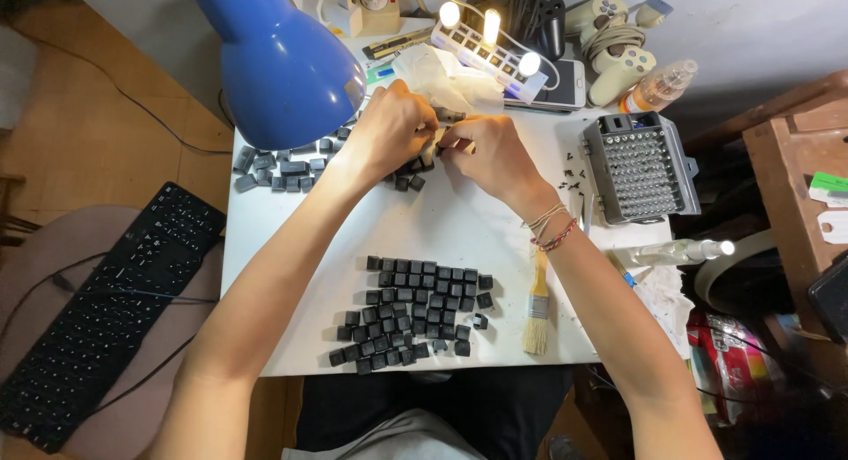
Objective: The person is manually installing keycaps onto a mechanical keyboard base by picking them from a pile and pressing them onto the switches.
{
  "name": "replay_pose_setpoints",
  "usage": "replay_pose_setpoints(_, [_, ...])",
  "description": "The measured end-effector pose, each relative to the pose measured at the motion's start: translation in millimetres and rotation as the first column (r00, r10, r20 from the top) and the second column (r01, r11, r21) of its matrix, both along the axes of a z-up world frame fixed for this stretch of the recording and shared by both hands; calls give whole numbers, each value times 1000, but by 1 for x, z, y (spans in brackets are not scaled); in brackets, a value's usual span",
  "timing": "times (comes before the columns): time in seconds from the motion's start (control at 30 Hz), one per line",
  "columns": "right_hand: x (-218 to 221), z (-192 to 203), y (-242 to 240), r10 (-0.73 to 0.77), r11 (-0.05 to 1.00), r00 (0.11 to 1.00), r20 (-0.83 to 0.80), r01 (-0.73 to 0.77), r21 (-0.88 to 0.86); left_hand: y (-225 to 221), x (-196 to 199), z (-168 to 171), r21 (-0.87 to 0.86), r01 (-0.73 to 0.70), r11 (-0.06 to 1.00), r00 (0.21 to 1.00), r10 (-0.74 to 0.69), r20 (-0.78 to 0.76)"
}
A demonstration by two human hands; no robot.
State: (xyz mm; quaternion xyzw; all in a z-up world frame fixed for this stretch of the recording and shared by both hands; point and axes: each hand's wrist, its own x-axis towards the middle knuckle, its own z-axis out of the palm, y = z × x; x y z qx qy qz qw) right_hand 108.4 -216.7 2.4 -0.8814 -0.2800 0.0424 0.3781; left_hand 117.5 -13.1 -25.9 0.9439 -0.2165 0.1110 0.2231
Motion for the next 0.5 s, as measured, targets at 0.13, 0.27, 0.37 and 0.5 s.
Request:
replay_pose_setpoints(0.13, [-4, 3, -1, 5, 1000, 1000, -8, -5, -15, 0, 4, -2, 47, -20, 999, 1000, 19, 5])
replay_pose_setpoints(0.27, [-6, 4, 1, 8, 1000, 1000, 7, -8, 2, 4, 4, 0, 92, -7, 996, 1000, 5, 24])
replay_pose_setpoints(0.37, [-7, 2, 3, 11, 1000, 999, 43, -11, 11, 5, 2, 5, 108, 0, 994, 1000, -3, 27])
replay_pose_setpoints(0.5, [-5, -1, 4, -9, 1000, 999, 50, 7, 29, 7, -2, 10, 34, 17, 999, 1000, -16, -10])
